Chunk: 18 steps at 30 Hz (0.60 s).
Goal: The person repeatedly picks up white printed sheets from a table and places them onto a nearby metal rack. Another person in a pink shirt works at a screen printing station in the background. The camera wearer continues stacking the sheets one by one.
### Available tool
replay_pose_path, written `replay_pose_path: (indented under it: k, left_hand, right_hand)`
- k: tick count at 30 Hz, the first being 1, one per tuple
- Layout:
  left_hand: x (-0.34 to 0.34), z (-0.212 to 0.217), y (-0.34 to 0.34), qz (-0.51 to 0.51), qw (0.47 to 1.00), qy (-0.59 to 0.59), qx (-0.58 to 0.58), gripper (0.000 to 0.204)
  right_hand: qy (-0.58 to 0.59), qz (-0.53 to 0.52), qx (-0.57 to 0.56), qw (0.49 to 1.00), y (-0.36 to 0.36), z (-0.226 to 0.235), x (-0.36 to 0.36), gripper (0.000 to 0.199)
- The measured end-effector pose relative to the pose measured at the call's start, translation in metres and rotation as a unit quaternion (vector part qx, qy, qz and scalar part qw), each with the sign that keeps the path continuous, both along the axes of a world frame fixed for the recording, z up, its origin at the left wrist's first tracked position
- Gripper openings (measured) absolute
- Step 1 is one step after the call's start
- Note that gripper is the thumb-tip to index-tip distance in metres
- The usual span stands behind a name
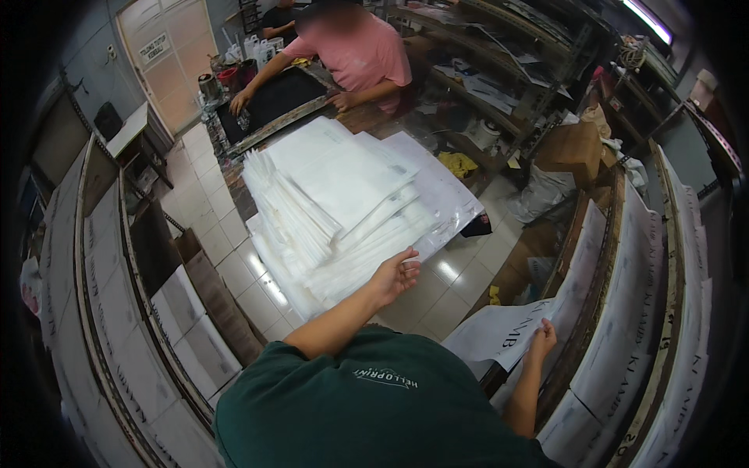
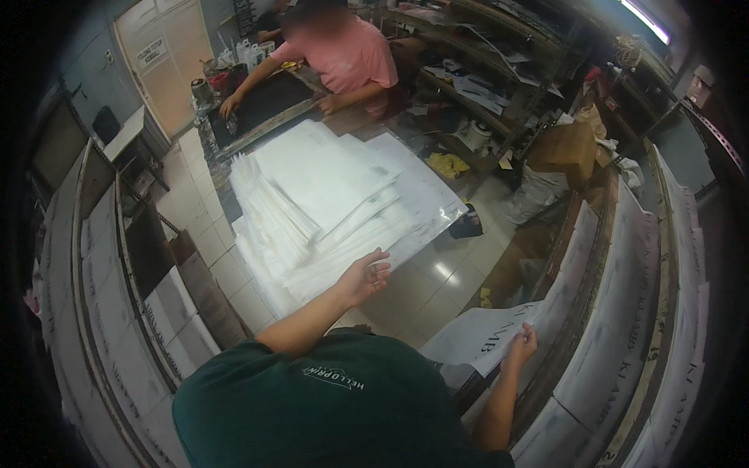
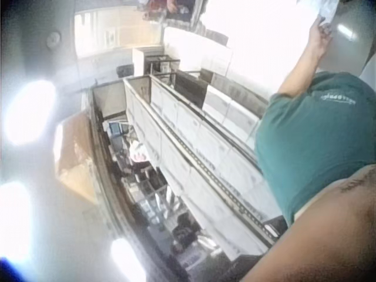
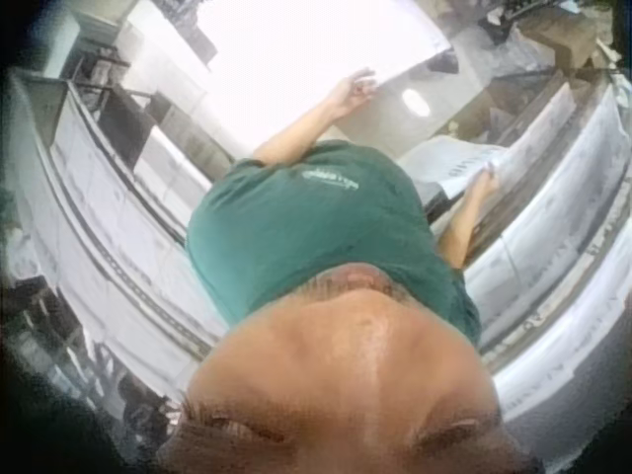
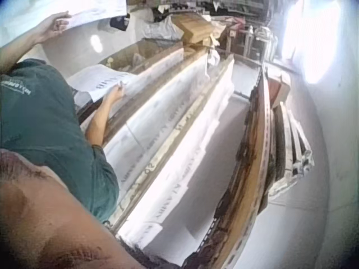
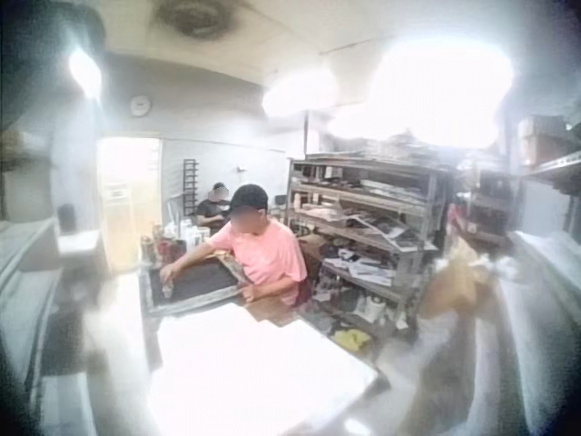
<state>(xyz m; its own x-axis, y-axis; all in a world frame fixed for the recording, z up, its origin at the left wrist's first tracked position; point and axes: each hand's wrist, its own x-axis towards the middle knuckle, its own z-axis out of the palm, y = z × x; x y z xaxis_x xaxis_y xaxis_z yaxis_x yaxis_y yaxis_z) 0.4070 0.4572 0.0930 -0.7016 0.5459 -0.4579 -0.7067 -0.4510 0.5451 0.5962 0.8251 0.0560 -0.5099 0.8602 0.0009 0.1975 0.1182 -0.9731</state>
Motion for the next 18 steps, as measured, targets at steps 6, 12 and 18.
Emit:
replay_pose_path:
  k: [6, 12, 18]
  left_hand:
    - [-0.006, 0.0, -0.013, 0.041, 0.999, -0.012, -0.008, 0.037]
    - [-0.007, -0.003, -0.009, 0.04, 0.999, -0.011, 0.008, 0.039]
    - [-0.006, -0.008, 0.0, 0.025, 1.0, -0.015, 0.004, 0.041]
  right_hand:
    - [0.012, 0.026, 0.035, 0.999, -0.007, -0.001, -0.027, 0.036]
    - [-0.029, 0.025, 0.032, 0.999, -0.021, 0.015, -0.033, 0.039]
    - [-0.005, -0.012, 0.056, 0.998, -0.007, -0.013, -0.014, 0.039]
